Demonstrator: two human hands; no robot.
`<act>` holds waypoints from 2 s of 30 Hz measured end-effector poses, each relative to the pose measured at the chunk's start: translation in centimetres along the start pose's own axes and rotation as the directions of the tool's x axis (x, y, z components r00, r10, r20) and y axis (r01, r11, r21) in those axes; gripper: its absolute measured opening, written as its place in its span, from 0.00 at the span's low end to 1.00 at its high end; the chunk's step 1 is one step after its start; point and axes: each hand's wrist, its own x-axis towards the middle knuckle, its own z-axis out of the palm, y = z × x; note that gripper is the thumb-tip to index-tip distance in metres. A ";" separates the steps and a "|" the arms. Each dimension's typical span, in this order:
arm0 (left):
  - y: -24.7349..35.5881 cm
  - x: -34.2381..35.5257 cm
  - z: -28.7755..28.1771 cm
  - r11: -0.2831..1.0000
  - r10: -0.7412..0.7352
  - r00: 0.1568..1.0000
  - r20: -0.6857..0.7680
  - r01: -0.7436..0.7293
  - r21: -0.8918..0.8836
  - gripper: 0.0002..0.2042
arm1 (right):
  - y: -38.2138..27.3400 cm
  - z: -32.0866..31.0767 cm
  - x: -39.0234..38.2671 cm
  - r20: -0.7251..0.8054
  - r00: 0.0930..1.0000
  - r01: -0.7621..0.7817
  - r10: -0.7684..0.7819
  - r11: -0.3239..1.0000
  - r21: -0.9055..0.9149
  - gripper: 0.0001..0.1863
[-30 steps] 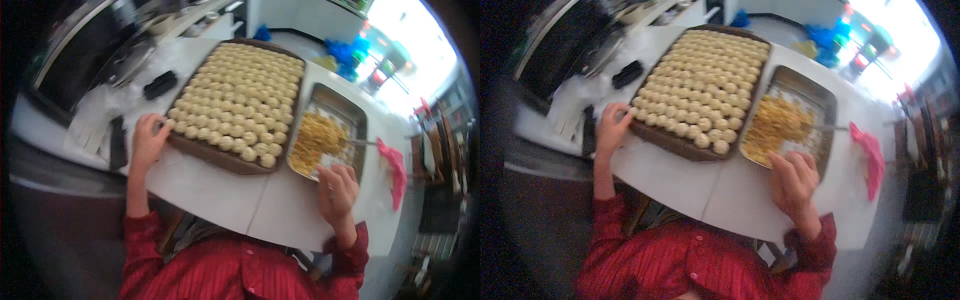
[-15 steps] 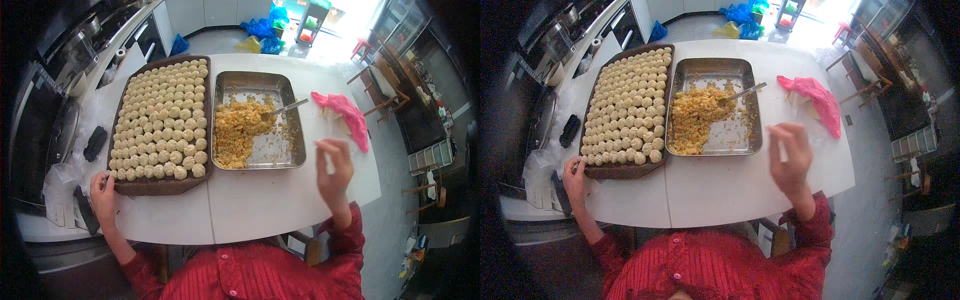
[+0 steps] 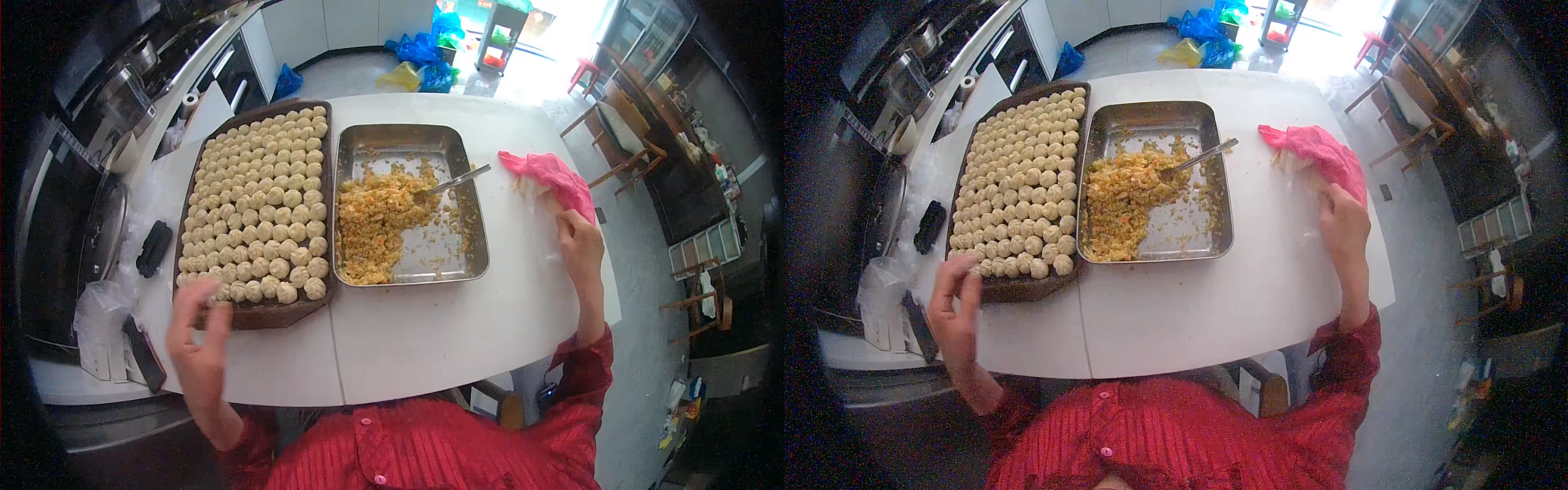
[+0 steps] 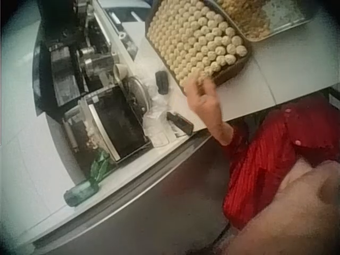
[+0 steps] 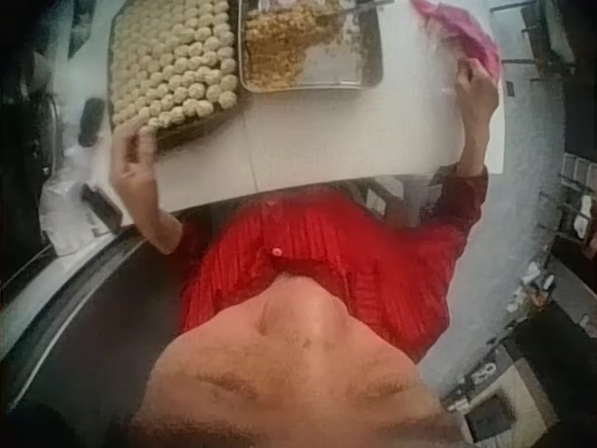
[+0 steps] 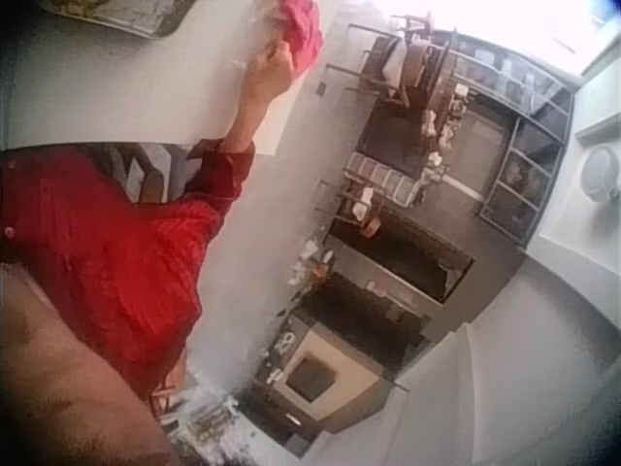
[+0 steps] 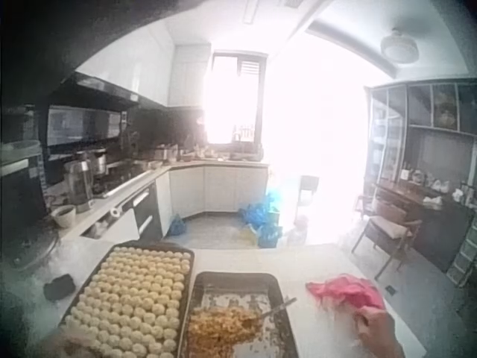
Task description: Preparing and folding dough with filling to make buns.
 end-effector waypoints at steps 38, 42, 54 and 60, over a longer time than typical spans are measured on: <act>7.8 -2.8 13.8 0.781 0.623 0.708 0.333 -0.545 -0.304 0.09 | 0.7 -1.2 1.9 0.179 0.983 -0.038 -0.038 0.914 0.404 0.06; 8.2 -2.6 13.4 0.784 0.619 0.710 0.335 -0.532 -0.321 0.09 | 1.7 -0.7 0.8 0.054 0.989 0.129 -0.140 0.975 0.180 0.06; 7.7 -2.6 13.1 0.801 0.599 0.676 0.430 -0.497 -0.334 0.09 | -0.1 0.7 1.6 -0.001 0.995 0.102 -0.104 0.982 -0.161 0.13; 7.7 -2.6 13.0 0.801 0.599 0.671 0.437 -0.500 -0.329 0.10 | 0.7 0.9 1.9 -0.053 0.996 0.050 -0.066 0.964 -0.260 0.16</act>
